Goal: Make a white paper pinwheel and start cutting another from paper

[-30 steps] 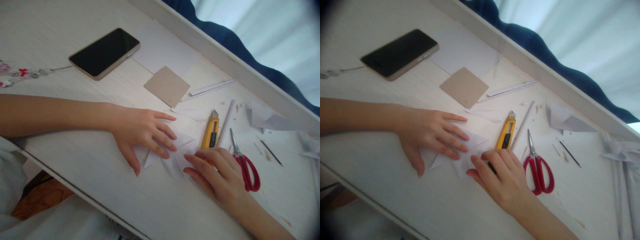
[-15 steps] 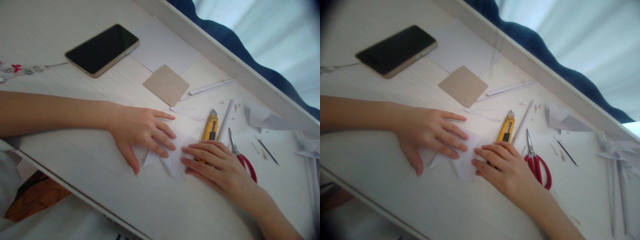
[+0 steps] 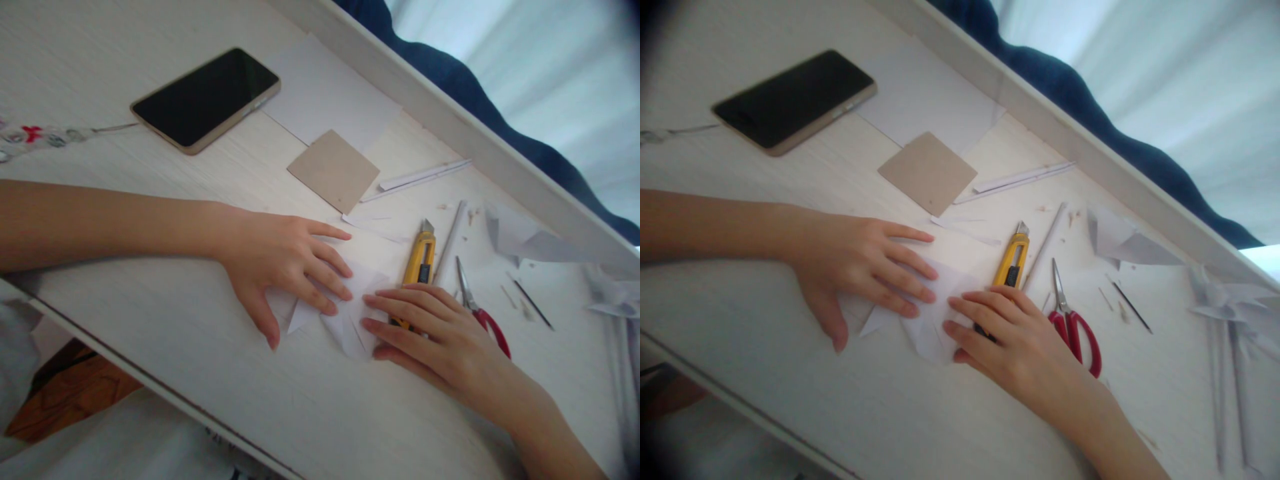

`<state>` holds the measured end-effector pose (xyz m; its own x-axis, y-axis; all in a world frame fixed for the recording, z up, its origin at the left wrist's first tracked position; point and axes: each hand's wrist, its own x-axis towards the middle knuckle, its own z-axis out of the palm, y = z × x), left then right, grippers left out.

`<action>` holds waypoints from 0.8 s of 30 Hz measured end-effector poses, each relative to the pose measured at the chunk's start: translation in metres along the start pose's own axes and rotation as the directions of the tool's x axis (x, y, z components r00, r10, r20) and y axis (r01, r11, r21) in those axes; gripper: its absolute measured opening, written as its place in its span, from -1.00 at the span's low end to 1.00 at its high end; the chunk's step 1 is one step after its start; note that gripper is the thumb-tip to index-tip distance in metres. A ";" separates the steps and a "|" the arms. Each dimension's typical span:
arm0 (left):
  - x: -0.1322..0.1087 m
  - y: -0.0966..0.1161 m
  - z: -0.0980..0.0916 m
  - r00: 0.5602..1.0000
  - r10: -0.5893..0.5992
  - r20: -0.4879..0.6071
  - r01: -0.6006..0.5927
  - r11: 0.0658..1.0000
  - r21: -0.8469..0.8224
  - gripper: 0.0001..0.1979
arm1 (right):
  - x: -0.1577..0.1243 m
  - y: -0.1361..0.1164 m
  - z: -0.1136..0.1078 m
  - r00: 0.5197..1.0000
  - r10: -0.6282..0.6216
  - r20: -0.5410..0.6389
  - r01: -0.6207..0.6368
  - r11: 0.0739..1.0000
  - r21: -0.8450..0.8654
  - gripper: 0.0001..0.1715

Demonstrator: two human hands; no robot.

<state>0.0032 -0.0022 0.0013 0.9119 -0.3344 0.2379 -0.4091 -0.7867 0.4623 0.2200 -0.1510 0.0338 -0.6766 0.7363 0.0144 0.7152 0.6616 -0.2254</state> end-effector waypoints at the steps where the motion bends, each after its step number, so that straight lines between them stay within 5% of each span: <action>1: 0.000 0.000 0.000 1.000 0.001 -0.002 -0.001 1.000 0.002 -0.47 | 0.000 0.001 0.000 1.000 0.001 0.000 -0.001 1.000 0.006 -0.74; 10: 0.000 0.000 -0.001 0.999 -0.048 0.021 0.050 0.994 -0.099 -0.50 | 0.002 0.004 0.004 0.997 -0.025 -0.079 0.019 0.997 -0.072 -0.74; 18: 0.001 0.000 0.000 0.997 -0.071 0.037 0.076 0.989 -0.124 -0.49 | 0.001 0.000 0.013 0.975 0.066 -0.211 -0.109 0.974 -0.198 -0.55; 24: 0.000 0.000 0.000 1.000 -0.022 -0.005 0.022 0.998 -0.062 -0.49 | -0.001 -0.004 0.012 0.953 0.162 -0.255 -0.174 0.985 -0.023 -0.48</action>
<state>0.0036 -0.0024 0.0016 0.9206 -0.3140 0.2321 -0.3902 -0.7604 0.5191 0.2155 -0.1558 0.0233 -0.4841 0.8453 0.2260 0.8256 0.5268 -0.2023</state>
